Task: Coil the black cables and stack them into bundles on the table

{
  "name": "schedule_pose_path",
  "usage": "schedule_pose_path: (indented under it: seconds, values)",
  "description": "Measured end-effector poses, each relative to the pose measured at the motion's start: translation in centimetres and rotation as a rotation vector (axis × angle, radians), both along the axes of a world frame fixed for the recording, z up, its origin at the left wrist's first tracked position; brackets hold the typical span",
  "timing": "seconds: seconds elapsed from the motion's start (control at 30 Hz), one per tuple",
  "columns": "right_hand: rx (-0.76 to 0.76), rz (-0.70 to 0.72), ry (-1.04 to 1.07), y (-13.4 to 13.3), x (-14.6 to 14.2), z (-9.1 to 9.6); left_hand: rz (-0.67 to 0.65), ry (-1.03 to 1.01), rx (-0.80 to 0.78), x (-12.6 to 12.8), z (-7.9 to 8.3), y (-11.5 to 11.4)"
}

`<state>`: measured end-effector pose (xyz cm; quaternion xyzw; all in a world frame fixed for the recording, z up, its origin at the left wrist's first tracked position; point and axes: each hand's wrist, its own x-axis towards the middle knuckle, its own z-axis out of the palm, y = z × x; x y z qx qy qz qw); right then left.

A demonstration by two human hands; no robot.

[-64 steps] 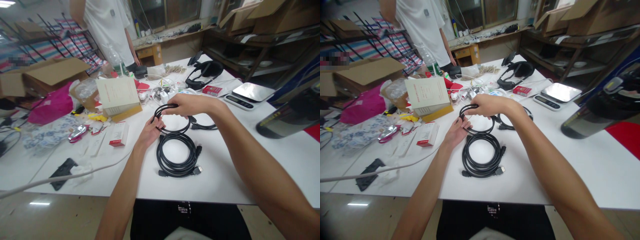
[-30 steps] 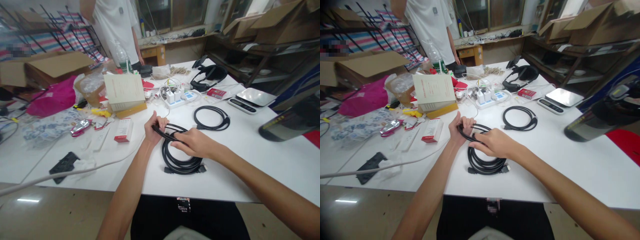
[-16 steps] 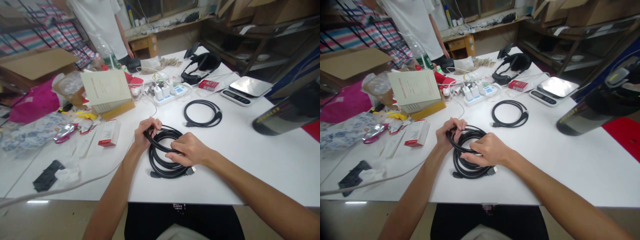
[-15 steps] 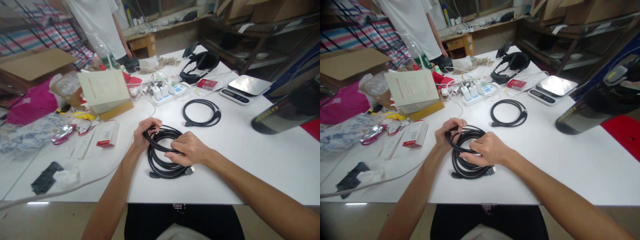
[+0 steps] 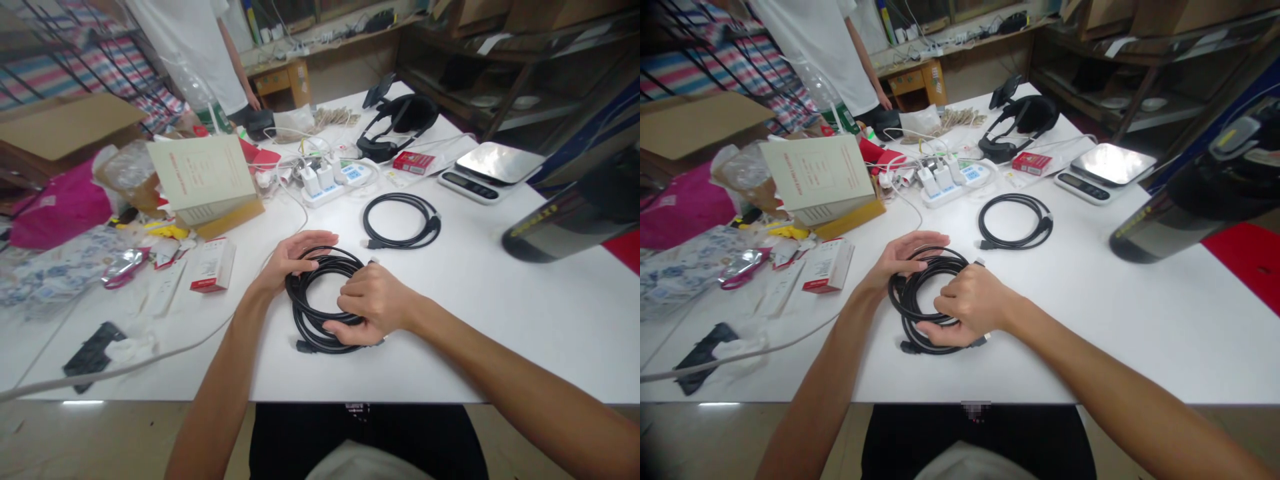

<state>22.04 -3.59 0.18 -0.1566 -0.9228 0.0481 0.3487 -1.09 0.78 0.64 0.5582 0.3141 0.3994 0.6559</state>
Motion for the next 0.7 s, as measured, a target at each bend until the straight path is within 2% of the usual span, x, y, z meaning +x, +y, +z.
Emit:
schedule_pose_path:
  seconds: [0.2, 0.4, 0.47, 0.57, 0.7]
  values:
    - [-0.229, 0.024, -0.19, -0.1, 0.0, -0.1, -0.032, 0.127, 0.134, -0.6, -1.1, 0.3]
    - [-0.311, -0.009, -0.273, -0.2, -0.1, 0.3, 0.147, 0.298, 0.303, -0.8, -1.9, 0.8]
    - [-0.313, -0.012, -0.262, -0.1, -0.2, 0.3, 0.159, 0.29, 0.291, -0.9, -2.3, 0.9]
    - [-0.303, -0.031, -0.211, 0.5, -0.2, 0.0, 0.1, 0.193, 0.214, -0.7, -2.7, 0.9]
    - [-0.309, -0.218, -0.081, 2.4, 0.5, -0.6, 0.033, 0.127, 0.136, -0.4, -2.8, 0.7]
